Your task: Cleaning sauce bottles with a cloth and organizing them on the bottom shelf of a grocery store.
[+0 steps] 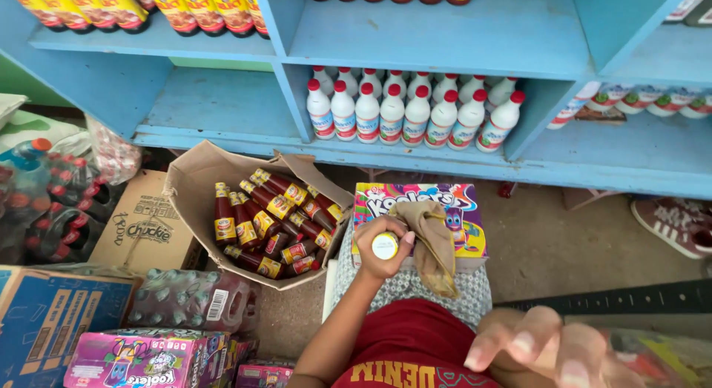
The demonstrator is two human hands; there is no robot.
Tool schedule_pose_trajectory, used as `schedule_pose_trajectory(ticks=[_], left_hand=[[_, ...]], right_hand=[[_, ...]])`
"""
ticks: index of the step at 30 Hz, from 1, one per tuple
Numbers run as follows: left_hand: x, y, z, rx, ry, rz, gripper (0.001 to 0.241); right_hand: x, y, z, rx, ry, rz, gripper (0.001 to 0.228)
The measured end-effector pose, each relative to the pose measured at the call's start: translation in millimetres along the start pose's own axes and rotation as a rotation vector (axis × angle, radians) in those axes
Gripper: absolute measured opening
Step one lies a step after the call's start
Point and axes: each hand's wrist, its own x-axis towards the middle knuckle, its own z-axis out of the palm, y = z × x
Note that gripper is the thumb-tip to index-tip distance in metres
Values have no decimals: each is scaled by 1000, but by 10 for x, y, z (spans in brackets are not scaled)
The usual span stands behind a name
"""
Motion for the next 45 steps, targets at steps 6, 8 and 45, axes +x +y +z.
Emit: schedule_pose_trajectory(ticks=[6,8,45], left_hand=[[33,-16,40,42,-71,-14,17],[33,-12,25,42,-83,-35,17],[1,-8,-50,-16,-84,-196,16]], right_hand=[[700,267,100,79,11,-292,56],[286,444,22,-214,92,-414,55],[948,154,244,379,-379,-405,45]])
